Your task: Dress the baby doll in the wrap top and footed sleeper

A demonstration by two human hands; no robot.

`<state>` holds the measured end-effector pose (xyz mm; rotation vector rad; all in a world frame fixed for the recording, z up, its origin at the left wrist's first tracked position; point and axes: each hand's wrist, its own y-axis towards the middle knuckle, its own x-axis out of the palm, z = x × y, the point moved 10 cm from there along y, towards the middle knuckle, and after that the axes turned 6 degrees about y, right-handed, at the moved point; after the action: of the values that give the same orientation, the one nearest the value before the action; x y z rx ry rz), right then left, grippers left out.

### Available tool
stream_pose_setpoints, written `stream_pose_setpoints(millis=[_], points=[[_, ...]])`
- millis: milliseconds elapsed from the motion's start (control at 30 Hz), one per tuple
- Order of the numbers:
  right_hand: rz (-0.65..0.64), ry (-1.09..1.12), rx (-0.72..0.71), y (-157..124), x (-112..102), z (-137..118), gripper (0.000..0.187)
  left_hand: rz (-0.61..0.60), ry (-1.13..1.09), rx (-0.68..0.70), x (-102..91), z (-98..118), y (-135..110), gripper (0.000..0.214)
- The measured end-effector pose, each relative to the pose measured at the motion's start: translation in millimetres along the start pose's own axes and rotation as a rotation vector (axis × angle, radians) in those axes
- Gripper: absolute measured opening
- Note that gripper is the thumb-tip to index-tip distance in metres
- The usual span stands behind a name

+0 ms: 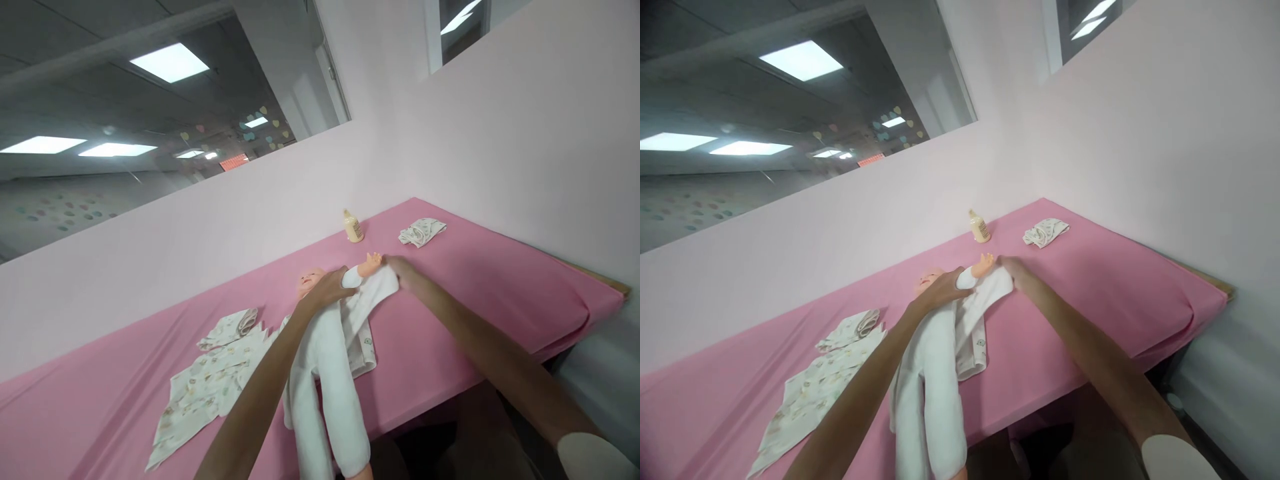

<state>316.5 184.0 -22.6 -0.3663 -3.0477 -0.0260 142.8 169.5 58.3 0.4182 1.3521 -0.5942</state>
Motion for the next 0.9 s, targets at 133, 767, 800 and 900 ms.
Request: stream_pose_setpoints(millis=[133, 767, 800, 900], points=[[0.13, 0.22, 0.068, 4.2, -59.7, -31.4, 0.015, -0.016, 0.013, -0.008, 3.3, -5.4, -4.2, 0.028], [-0.212, -0.366, -0.097, -48.1, -19.7, 13.7, 0.021, 0.029, -0.153, 0.048, -1.6, 5.6, -12.3, 0.025], [-0.211, -0.449, -0.138, -46.4, -15.4, 11.5, 0.019, 0.038, -0.152, 0.044, -2.3, 4.7, -12.7, 0.025], [-0.2, -0.654, -0.173, -43.9, -1.4, 12.4, 0.021, 0.043, -0.157, 0.042, -1.1, 3.8, -13.3, 0.025]])
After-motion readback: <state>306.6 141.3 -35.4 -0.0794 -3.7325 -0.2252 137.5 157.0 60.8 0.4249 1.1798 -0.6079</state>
